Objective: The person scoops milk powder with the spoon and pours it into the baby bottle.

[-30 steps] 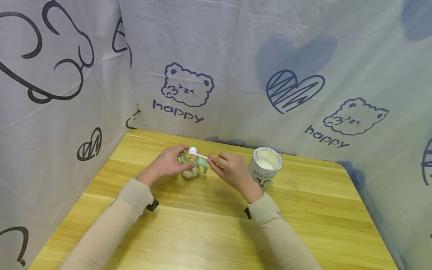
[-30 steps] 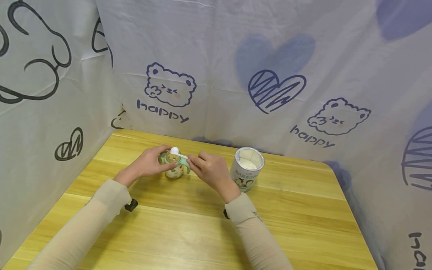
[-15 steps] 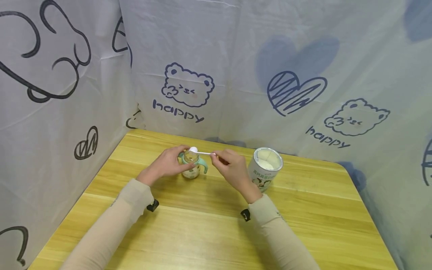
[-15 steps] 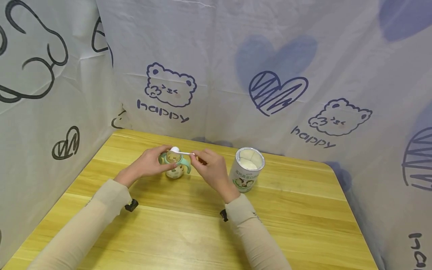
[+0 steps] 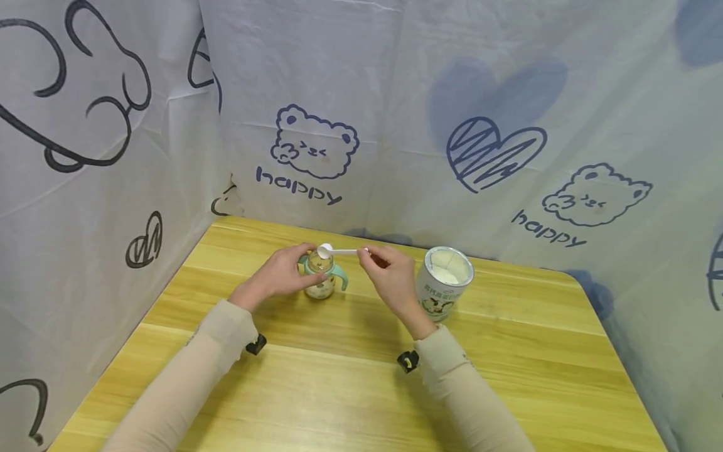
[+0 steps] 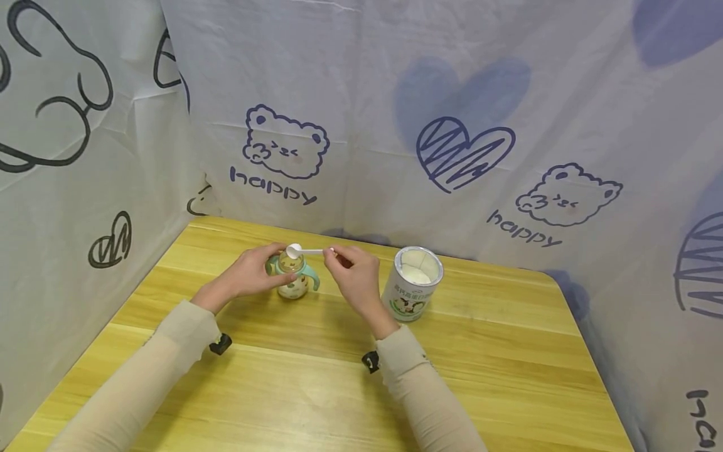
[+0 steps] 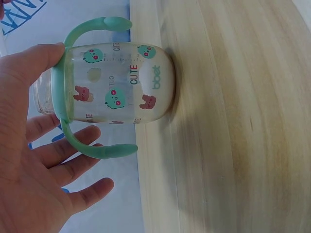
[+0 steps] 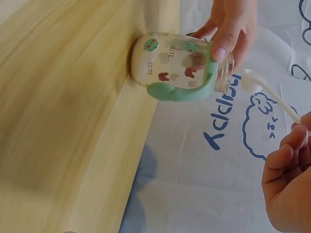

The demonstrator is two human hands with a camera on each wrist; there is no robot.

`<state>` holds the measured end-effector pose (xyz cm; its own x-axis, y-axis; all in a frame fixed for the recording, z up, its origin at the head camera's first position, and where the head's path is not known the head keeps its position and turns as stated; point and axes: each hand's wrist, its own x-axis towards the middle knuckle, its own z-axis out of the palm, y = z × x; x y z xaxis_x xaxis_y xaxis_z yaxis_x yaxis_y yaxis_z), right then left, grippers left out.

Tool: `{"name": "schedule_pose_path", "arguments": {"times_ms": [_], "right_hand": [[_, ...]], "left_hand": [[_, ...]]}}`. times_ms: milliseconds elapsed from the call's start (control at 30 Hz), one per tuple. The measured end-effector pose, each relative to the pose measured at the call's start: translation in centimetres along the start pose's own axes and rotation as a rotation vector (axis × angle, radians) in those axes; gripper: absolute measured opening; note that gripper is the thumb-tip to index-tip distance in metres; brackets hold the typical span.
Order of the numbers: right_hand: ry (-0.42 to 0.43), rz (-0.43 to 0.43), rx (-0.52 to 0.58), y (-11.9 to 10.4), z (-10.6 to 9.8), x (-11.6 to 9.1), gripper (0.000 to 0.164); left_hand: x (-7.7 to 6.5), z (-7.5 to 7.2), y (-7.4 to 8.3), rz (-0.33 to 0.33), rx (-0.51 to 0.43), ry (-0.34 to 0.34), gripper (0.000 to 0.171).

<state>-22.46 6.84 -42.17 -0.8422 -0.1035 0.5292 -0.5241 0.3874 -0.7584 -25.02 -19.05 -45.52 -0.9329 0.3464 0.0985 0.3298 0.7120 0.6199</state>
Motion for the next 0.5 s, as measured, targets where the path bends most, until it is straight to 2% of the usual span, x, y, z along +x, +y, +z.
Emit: {"name": "schedule_pose_path", "arguments": {"times_ms": [267,367,500], "right_hand": [[-0.026,-0.018,-0.004,0.41,0.36,-0.22,0.013],[-0.051,-0.076,-0.048,0.65,0.43,-0.28,0.013],[-0.091,-0.207,-0.133,0.97,0.44,-0.33,0.011]], "left_hand": [[0.04,0.10,0.09,0.001,0.003,-0.002,0.075],[0.04,0.08,0.15,-0.004,0.013,-0.001,0.076],[-0.02,0.03,0.21,-0.009,0.017,-0.002,0.075]]}}
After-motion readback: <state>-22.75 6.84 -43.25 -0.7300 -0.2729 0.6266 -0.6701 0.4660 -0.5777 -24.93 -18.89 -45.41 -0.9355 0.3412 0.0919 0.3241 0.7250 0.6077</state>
